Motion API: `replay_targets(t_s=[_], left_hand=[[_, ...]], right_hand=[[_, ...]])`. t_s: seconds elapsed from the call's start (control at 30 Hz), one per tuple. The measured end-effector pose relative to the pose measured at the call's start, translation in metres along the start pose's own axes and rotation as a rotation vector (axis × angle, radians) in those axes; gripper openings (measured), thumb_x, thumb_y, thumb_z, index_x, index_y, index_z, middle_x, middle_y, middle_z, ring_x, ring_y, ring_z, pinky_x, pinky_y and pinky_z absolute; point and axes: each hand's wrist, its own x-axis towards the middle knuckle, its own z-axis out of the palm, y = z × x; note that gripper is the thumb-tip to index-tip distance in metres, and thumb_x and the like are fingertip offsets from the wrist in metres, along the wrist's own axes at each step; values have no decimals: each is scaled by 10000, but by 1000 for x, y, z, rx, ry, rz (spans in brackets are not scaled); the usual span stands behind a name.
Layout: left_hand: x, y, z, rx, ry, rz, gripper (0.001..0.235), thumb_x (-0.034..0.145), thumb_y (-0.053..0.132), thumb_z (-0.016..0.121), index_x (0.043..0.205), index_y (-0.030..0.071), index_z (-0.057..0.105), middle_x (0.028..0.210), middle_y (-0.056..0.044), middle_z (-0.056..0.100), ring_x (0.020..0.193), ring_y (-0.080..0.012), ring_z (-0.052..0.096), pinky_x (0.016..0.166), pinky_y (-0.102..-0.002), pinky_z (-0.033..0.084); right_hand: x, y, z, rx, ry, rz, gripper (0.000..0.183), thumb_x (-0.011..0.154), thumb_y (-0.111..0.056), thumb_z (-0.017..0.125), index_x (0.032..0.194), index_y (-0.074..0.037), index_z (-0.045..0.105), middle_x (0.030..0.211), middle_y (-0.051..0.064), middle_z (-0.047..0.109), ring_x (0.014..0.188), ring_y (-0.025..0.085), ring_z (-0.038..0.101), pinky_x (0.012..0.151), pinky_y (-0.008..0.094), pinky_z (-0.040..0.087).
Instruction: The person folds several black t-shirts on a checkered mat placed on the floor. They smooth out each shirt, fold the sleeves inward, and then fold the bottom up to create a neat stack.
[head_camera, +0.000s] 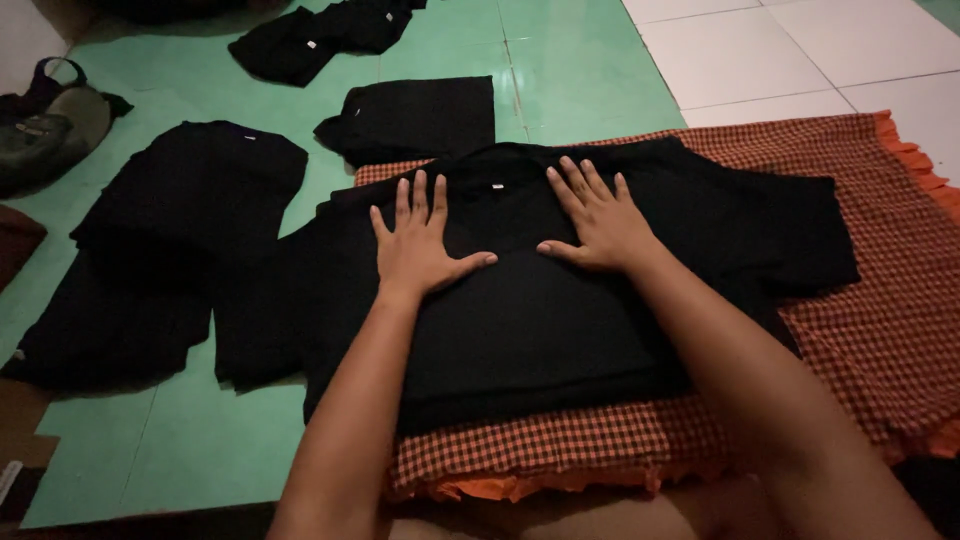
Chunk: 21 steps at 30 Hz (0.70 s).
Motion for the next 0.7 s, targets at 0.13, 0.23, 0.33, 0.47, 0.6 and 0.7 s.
replay_targets(t_s=[0.13,0.23,0.33,0.47,0.6,0.7], left_hand=[[0,-7,15,47,80,26,1302,748,909,529,1672,140,29,1744,-145,-20,1607,-345,-19,1214,-725,-26],[-21,-6,12,-22,205,77,973,986,698,413,1639,18,171,1705,-254,116,1570,-453,110,1204,-738,67],[-51,-8,16,17,156,48,1004,972,734,406,1608,-28,252,1671,-297,194,1553,-495,124,1183,-744,48],[-75,-8,14,102,-32,-8,1053,932,810,360,1624,27,228,1687,-258,178,1571,-454,100,1211,-701,32],[-77,-9,15,45,-76,-19,983,979,762,308,1616,15,249,1678,-264,197,1566,-469,94,1202,-719,25],[-106,2,-3,41,-84,3,930,1003,725,285,1613,23,261,1658,-264,247,1553,-481,132,1188,-732,38]], right_hand=[[-10,-1,-16,-22,-11,0,1144,837,-859,450,1690,-220,33,1742,121,94,1585,392,122,1226,675,141],[-39,-7,-34,23,44,33,1065,918,-751,468,1690,-167,22,1727,180,92,1543,484,159,1220,673,157],[-73,5,-26,-75,22,34,1056,892,-803,438,1686,-189,109,1722,171,136,1522,542,151,1217,668,151],[-95,38,2,-203,-76,58,1083,878,-869,380,1680,-189,125,1718,152,167,1562,455,142,1244,622,111],[-96,40,11,-234,-23,64,1113,870,-886,376,1673,-138,189,1708,175,222,1576,434,149,1264,604,85],[-112,6,-11,-319,60,29,1116,876,-873,387,1665,-104,212,1703,190,238,1571,452,156,1271,584,104]])
